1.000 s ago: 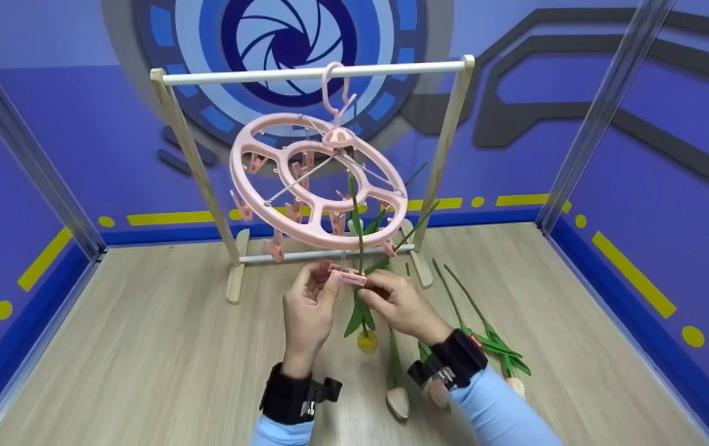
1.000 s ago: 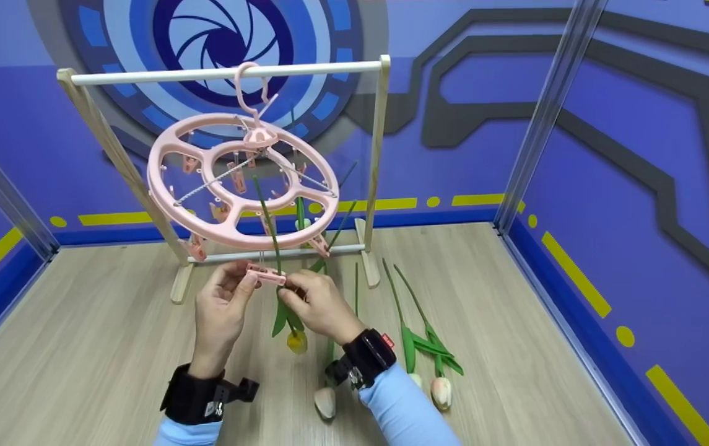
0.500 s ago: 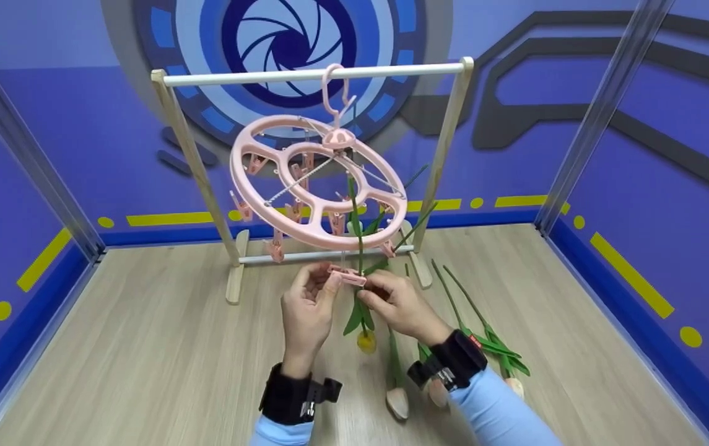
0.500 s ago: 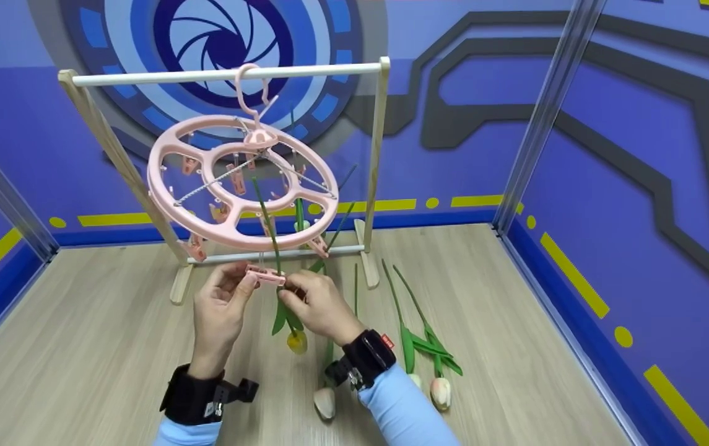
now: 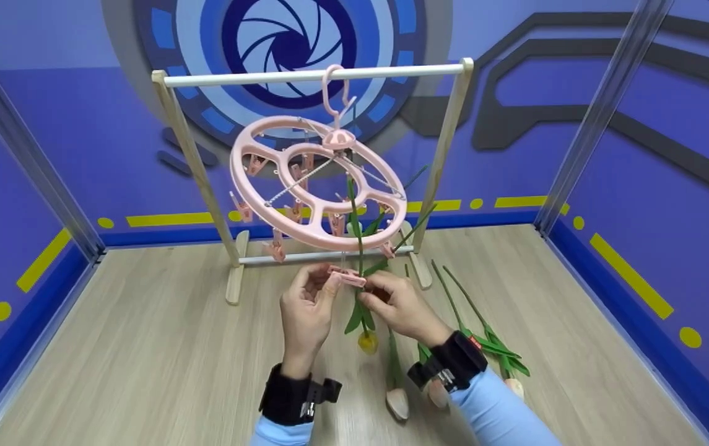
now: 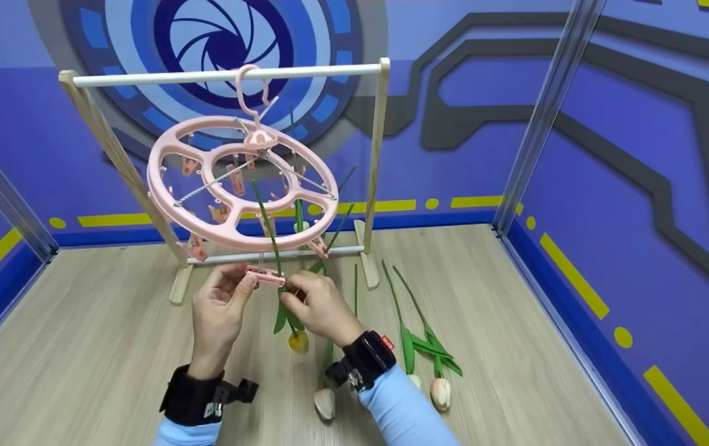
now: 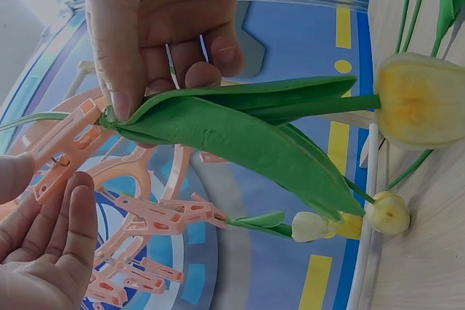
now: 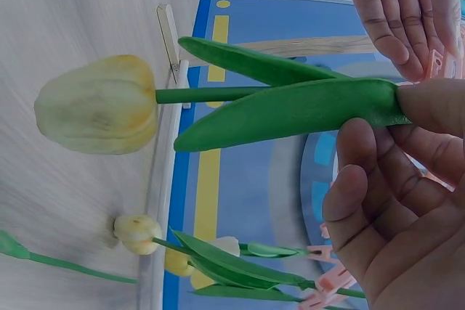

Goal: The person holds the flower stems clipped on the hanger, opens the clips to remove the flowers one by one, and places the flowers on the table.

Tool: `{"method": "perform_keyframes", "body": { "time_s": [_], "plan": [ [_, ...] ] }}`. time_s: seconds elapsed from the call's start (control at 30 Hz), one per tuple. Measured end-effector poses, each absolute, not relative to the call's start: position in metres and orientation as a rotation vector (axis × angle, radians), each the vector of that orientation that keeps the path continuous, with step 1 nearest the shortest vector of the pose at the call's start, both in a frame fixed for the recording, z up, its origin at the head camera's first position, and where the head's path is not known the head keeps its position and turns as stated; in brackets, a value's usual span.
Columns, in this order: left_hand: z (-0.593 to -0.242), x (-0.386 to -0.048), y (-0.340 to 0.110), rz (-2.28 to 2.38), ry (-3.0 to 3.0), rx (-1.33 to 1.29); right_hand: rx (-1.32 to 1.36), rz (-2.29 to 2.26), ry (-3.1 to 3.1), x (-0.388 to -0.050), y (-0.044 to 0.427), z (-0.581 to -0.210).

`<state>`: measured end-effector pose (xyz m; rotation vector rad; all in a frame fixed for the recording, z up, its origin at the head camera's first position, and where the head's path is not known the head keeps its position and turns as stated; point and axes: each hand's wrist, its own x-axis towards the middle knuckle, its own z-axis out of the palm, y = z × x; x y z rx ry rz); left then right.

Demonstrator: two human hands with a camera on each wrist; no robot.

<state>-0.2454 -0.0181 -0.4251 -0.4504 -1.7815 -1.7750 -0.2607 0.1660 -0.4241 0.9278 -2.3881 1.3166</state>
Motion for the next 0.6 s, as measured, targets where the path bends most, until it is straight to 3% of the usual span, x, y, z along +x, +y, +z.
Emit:
{"method": "perform_keyframes", "body": {
  "time_s": [0.6],
  "plan": [
    [-0.4252,-0.2460,-0.0178,-1.785,-1.763,-0.439,0.904,1.306,-2.399,-0.2604,0.1680,-0.4250]
  ]
}}
